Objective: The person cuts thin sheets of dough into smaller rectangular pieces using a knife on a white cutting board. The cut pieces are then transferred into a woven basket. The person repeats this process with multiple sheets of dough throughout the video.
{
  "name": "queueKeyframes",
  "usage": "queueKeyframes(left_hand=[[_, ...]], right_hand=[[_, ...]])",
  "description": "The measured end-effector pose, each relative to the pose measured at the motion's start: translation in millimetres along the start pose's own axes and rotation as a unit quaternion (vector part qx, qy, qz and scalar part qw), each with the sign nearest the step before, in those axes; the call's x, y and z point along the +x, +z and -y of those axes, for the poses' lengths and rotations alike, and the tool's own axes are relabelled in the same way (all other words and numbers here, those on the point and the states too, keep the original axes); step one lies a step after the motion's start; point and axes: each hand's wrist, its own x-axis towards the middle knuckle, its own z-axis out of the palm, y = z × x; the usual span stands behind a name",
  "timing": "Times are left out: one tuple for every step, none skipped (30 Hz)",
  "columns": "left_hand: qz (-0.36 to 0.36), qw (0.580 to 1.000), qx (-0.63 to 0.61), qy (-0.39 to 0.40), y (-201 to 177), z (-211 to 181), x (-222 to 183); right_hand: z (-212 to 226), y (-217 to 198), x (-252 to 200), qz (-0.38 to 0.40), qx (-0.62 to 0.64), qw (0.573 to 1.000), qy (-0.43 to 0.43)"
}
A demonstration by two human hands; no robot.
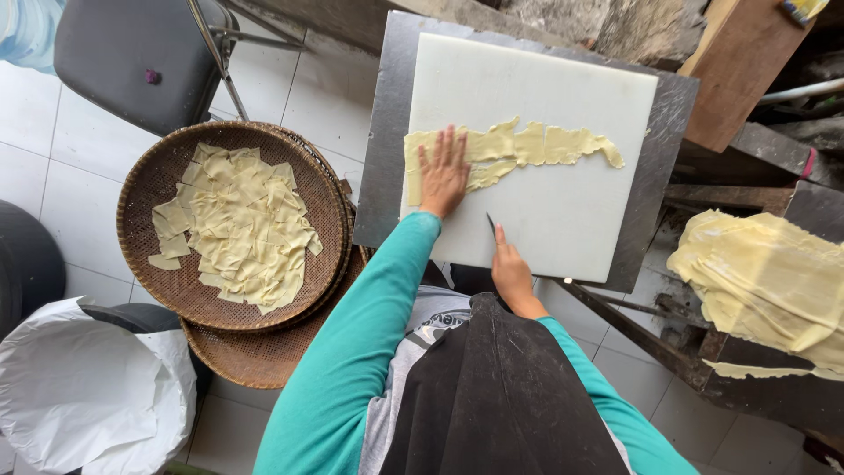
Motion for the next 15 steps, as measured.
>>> queueKeyframes(left_hand=[[-0.051,0.998,-0.014,-0.024,-6.7,4.2,-6.0],[-0.102,0.993,-0.027,-0.047,-14.7,9.5,-15.3],[-0.142,0.981,-0.068,-0.116,-22.9,17.8,-26.4],[-0.181,0.960,-0.109,-0.184,-30.6,26.5,-39.1],[-0.121,0.945,-0.120,-0.278,-38.8,37.1,-55.6],[-0.061,0.919,-0.130,-0.368,-43.4,43.1,-70.4],[-0.066,0.921,-0.116,-0.367,-42.9,42.3,-86.2],[-0.071,0.922,-0.101,-0.366,-41.0,42.4,-98.7],[-0.060,0.922,-0.115,-0.365,-35.7,40.8,-101.4],[-0.049,0.922,-0.129,-0.363,-29.5,39.0,-102.7],[-0.040,0.920,-0.142,-0.364,-23.3,38.5,-103.6],[-0.054,0.923,-0.136,-0.356,-17.5,40.1,-103.5],[-0.069,0.924,-0.130,-0.352,-10.5,39.9,-104.4],[-0.084,0.925,-0.124,-0.349,-4.7,40.3,-105.4],[-0.067,0.927,-0.130,-0.344,-2.6,45.0,-99.3]], right_hand=[[-17.8,-9.4,-2.8,-0.030,0.052,0.998,-0.024],[-38.7,-23.2,-1.5,-0.133,0.069,0.988,-0.022],[-62.0,-39.5,1.2,-0.233,0.088,0.968,-0.020],[-88.1,-58.3,2.4,-0.243,0.127,0.956,0.101],[-112.0,-74.9,8.6,-0.242,0.054,0.926,0.285],[-132.4,-88.3,14.2,-0.253,0.070,0.903,0.339],[-148.5,-96.7,14.3,-0.262,0.084,0.877,0.394],[-158.8,-99.0,14.5,-0.242,0.112,0.883,0.386],[-166.5,-101.9,19.9,-0.225,0.141,0.888,0.374],[-170.1,-102.2,23.4,-0.208,0.169,0.893,0.362],[-170.3,-101.1,28.3,-0.227,0.132,0.908,0.327],[-168.9,-100.5,30.6,-0.247,0.095,0.919,0.291],[-169.1,-103.0,35.0,-0.263,0.056,0.930,0.250],[-170.0,-108.8,32.1,-0.204,0.106,0.929,0.290],[-166.9,-113.8,31.1,-0.140,0.156,0.925,0.315]])
